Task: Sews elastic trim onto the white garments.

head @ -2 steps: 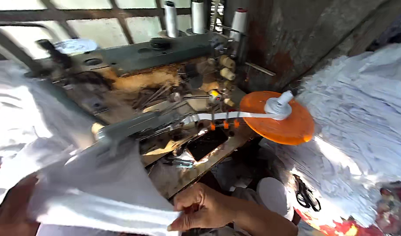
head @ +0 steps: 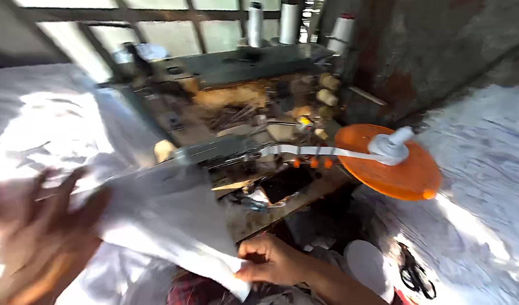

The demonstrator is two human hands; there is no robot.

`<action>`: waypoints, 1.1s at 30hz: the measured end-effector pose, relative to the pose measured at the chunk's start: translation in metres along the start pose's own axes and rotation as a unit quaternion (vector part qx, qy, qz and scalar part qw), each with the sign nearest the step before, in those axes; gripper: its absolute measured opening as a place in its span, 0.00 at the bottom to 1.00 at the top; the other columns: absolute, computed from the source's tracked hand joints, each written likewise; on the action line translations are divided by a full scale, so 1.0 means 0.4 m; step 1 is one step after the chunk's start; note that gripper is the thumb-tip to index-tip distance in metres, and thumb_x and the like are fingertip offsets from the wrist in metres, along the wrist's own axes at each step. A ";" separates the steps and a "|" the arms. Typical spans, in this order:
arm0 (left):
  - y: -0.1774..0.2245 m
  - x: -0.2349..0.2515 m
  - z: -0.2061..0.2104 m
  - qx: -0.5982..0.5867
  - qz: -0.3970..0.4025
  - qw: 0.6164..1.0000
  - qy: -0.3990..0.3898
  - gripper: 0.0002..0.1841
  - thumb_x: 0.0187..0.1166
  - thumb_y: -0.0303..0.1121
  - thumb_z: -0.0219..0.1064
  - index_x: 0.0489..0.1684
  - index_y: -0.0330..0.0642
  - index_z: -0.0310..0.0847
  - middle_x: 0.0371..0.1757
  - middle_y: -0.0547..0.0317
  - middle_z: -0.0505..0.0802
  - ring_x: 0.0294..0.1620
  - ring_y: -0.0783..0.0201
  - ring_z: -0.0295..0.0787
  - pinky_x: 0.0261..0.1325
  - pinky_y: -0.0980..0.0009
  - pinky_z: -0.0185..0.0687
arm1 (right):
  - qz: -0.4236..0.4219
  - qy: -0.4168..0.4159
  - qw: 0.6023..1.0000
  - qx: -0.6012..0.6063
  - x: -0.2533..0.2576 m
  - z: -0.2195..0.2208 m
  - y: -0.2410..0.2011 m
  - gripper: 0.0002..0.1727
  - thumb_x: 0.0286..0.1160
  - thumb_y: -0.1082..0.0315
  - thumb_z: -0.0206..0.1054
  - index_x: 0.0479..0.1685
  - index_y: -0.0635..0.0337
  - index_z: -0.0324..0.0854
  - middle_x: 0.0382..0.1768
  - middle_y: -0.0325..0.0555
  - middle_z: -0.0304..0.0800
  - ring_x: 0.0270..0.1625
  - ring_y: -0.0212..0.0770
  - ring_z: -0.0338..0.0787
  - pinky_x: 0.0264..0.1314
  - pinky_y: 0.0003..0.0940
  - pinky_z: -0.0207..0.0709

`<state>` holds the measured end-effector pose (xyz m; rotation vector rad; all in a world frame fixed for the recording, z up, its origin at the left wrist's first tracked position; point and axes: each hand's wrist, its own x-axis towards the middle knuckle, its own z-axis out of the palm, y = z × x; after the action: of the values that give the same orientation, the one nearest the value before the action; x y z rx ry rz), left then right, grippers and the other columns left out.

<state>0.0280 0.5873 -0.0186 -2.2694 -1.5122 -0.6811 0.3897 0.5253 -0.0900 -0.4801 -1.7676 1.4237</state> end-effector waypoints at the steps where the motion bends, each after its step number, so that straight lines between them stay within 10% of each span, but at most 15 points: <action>1: 0.053 0.003 -0.015 -0.023 0.018 0.998 -0.058 0.22 0.66 0.20 0.72 0.63 0.30 0.86 0.81 0.26 0.75 0.86 0.20 0.57 0.81 0.18 0.40 | 0.041 0.009 0.999 -0.011 -0.004 0.010 0.023 0.10 0.78 0.73 0.67 0.42 0.76 0.81 0.28 0.49 0.86 0.28 0.30 0.87 0.33 0.25 0.83; 3: 0.085 -0.041 0.031 -0.068 0.042 0.989 -0.121 0.39 0.51 0.25 0.81 0.74 0.37 0.82 0.86 0.27 0.70 0.89 0.22 0.53 0.81 0.17 0.41 | 0.111 0.037 0.993 -0.034 -0.014 0.016 0.053 0.11 0.81 0.71 0.64 0.46 0.73 0.82 0.30 0.46 0.87 0.27 0.29 0.87 0.31 0.25 0.84; 6: 0.193 -0.151 0.104 -0.099 0.106 0.989 -0.042 0.36 0.75 0.58 0.64 0.82 0.51 0.73 0.87 0.42 0.72 0.90 0.37 0.60 0.85 0.28 0.49 | 0.139 0.058 0.987 -0.059 -0.037 0.002 0.069 0.09 0.82 0.71 0.61 0.43 0.69 0.83 0.25 0.38 0.86 0.20 0.24 0.83 0.24 0.20 0.81; 8: 0.286 -0.197 0.149 -0.131 0.144 0.981 0.022 0.32 0.85 0.64 0.52 0.84 0.60 0.65 0.91 0.57 0.67 0.95 0.56 0.50 0.93 0.45 0.36 | 0.127 0.056 0.989 -0.050 -0.051 -0.008 0.055 0.07 0.82 0.72 0.62 0.42 0.66 0.83 0.23 0.34 0.86 0.20 0.21 0.83 0.24 0.18 0.80; 12: 0.319 -0.149 0.243 -0.092 0.113 0.987 0.069 0.25 0.90 0.45 0.47 0.84 0.53 0.64 0.87 0.44 0.71 0.90 0.45 0.62 0.84 0.34 0.53 | 0.089 0.027 0.995 0.029 -0.063 -0.028 -0.039 0.05 0.85 0.68 0.63 0.43 0.52 0.84 0.26 0.25 0.88 0.23 0.16 0.84 0.26 0.15 0.81; 14: 0.276 -0.089 0.255 -0.068 0.050 0.991 0.100 0.15 0.86 0.31 0.57 0.66 0.44 0.82 0.76 0.37 0.83 0.79 0.34 0.77 0.73 0.22 0.61 | 0.066 0.007 0.995 0.069 -0.069 -0.041 -0.061 0.06 0.86 0.64 0.63 0.45 0.46 0.86 0.30 0.24 0.90 0.27 0.16 0.86 0.30 0.14 0.82; 18: 0.171 -0.031 0.152 -0.049 0.019 0.993 0.109 0.11 0.77 0.26 0.59 0.39 0.38 0.91 0.60 0.45 0.94 0.74 0.35 0.81 0.81 0.24 0.49 | -0.008 0.009 1.000 0.011 -0.071 -0.040 0.001 0.07 0.85 0.61 0.66 0.40 0.52 0.85 0.48 0.29 0.88 0.41 0.15 0.85 0.42 0.11 0.81; 25: 0.122 -0.063 0.126 -0.010 0.094 0.995 0.027 0.12 0.80 0.24 0.57 0.33 0.37 0.89 0.67 0.46 0.91 0.77 0.43 0.81 0.84 0.33 0.56 | -0.094 0.031 0.995 -0.025 -0.057 -0.017 0.056 0.11 0.80 0.61 0.71 0.31 0.56 0.81 0.43 0.40 0.93 0.64 0.35 0.89 0.77 0.36 0.78; 33: 0.132 -0.067 0.149 -0.034 0.117 0.989 0.089 0.15 0.86 0.33 0.52 0.50 0.42 0.87 0.70 0.45 0.89 0.79 0.45 0.78 0.86 0.39 0.52 | -0.175 0.082 0.977 0.091 -0.014 -0.008 -0.003 0.09 0.77 0.60 0.73 0.30 0.49 0.82 0.35 0.27 0.87 0.50 0.21 0.87 0.77 0.29 0.73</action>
<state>0.0803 0.5773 -0.0837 -2.3162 -1.1359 -0.8511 0.3959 0.5229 -0.0907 -0.1715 -1.4874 1.2414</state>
